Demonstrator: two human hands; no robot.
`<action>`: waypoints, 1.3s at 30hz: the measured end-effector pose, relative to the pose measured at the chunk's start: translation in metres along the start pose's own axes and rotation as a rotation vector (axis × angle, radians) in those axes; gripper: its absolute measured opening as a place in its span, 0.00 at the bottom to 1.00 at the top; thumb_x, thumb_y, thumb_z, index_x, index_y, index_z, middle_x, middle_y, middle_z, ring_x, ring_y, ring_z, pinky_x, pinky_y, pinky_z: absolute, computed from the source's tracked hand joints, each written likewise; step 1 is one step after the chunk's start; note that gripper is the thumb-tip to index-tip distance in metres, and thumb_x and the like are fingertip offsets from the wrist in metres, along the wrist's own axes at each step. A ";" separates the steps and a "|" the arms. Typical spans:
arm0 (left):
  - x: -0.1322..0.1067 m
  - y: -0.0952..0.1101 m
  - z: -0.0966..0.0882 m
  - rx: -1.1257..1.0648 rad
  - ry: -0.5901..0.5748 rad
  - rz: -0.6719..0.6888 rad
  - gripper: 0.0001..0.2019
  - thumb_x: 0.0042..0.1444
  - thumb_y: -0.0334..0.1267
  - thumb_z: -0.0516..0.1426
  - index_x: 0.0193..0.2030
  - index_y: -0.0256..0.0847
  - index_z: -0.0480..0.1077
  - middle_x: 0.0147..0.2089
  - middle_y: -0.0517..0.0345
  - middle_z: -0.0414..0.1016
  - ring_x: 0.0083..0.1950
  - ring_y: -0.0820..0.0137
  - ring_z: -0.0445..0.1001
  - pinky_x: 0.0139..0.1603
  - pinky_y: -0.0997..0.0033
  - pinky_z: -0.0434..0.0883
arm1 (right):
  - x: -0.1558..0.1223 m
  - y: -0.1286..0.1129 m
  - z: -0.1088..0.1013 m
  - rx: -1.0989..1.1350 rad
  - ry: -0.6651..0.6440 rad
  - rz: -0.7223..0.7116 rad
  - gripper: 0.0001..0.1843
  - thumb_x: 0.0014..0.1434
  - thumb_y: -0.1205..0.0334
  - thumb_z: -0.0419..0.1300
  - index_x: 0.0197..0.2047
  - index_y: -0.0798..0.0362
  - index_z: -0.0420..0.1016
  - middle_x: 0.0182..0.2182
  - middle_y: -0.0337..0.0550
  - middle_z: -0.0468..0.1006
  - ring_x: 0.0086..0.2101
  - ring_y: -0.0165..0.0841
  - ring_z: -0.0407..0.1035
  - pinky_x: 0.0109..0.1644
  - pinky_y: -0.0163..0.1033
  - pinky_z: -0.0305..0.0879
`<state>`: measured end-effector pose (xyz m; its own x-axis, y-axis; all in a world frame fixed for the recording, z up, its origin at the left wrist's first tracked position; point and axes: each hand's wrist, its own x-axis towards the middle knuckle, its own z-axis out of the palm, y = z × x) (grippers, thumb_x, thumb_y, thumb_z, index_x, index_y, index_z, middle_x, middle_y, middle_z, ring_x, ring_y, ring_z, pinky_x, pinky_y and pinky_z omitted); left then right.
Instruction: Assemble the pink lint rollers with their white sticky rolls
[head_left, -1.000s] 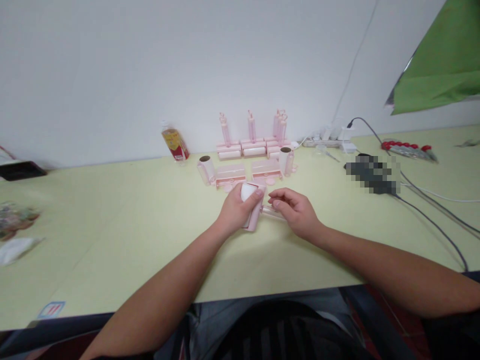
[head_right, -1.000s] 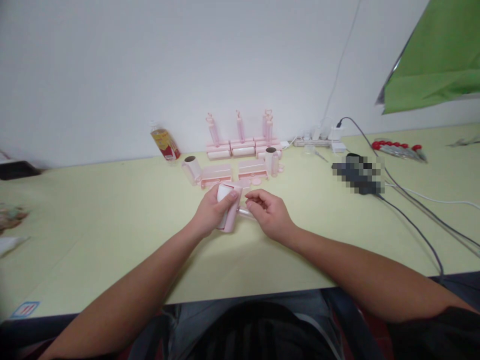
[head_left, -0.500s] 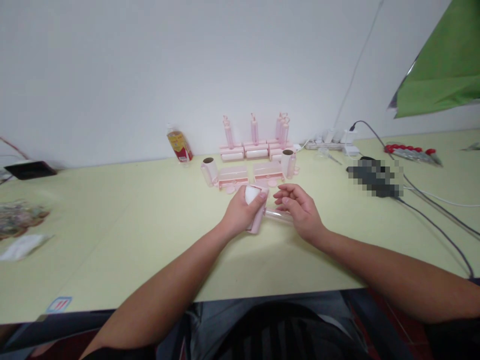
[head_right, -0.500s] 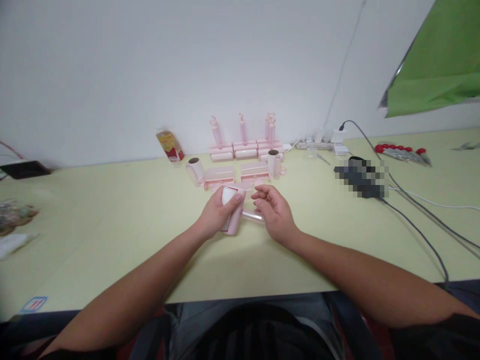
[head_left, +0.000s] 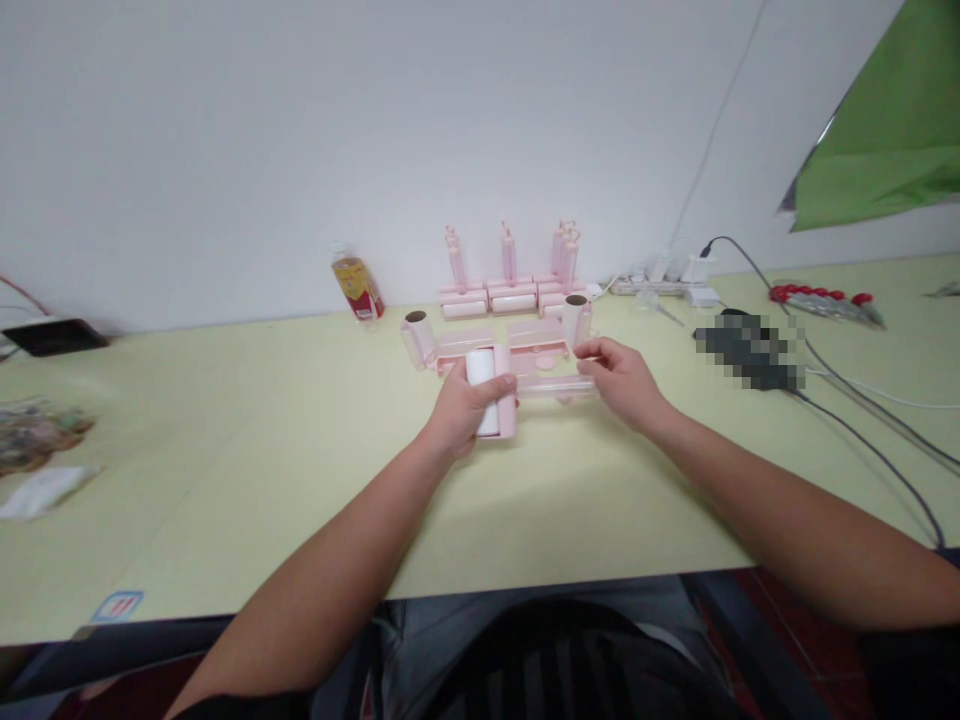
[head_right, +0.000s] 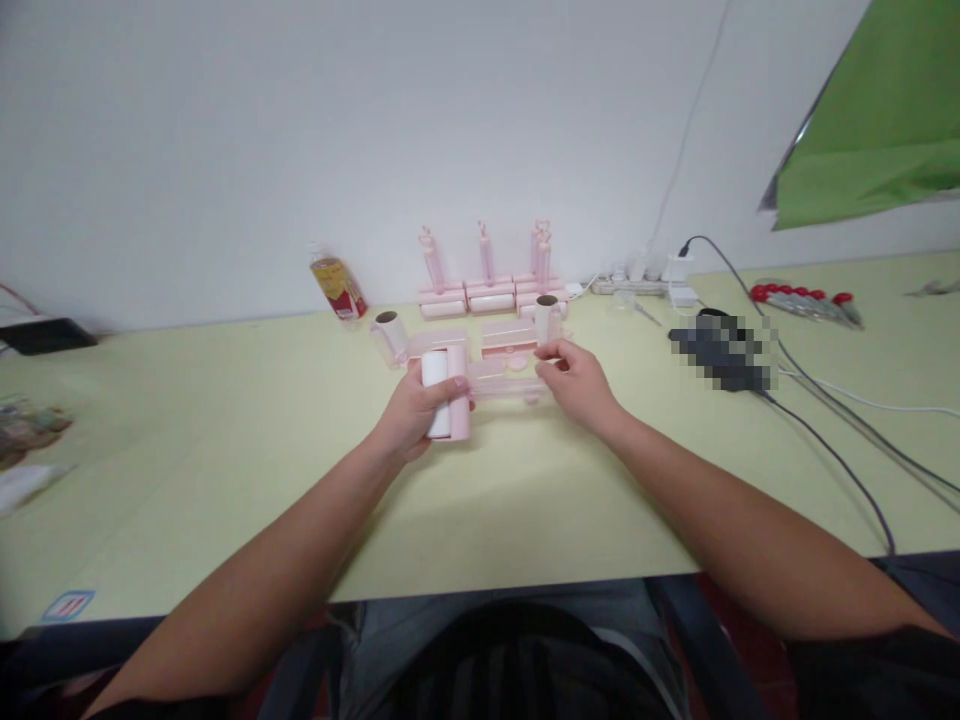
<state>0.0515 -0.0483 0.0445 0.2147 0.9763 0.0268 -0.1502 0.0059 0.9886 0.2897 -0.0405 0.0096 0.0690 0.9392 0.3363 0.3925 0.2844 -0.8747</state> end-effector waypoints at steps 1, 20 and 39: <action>0.001 0.002 -0.002 -0.010 0.017 0.014 0.27 0.44 0.41 0.70 0.47 0.39 0.64 0.34 0.61 0.73 0.28 0.71 0.74 0.29 0.69 0.74 | 0.002 0.004 -0.001 -0.037 -0.035 -0.016 0.13 0.53 0.56 0.64 0.41 0.53 0.75 0.42 0.46 0.77 0.33 0.33 0.66 0.39 0.40 0.64; 0.005 0.014 -0.019 -0.009 0.117 0.027 0.32 0.40 0.41 0.71 0.51 0.39 0.64 0.36 0.60 0.74 0.29 0.72 0.74 0.30 0.68 0.75 | -0.014 -0.013 0.012 0.372 -0.121 0.022 0.22 0.62 0.38 0.59 0.38 0.48 0.60 0.29 0.36 0.75 0.22 0.27 0.67 0.24 0.34 0.65; 0.004 0.020 -0.023 0.078 -0.018 -0.049 0.28 0.40 0.36 0.71 0.47 0.40 0.65 0.34 0.61 0.72 0.26 0.68 0.76 0.25 0.68 0.75 | -0.018 -0.022 -0.007 0.178 -0.217 -0.071 0.16 0.63 0.49 0.61 0.35 0.54 0.72 0.26 0.41 0.79 0.22 0.28 0.70 0.26 0.34 0.66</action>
<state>0.0275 -0.0391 0.0607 0.2370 0.9713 -0.0199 -0.0639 0.0360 0.9973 0.2860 -0.0652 0.0246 -0.1585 0.9296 0.3326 0.2205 0.3617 -0.9058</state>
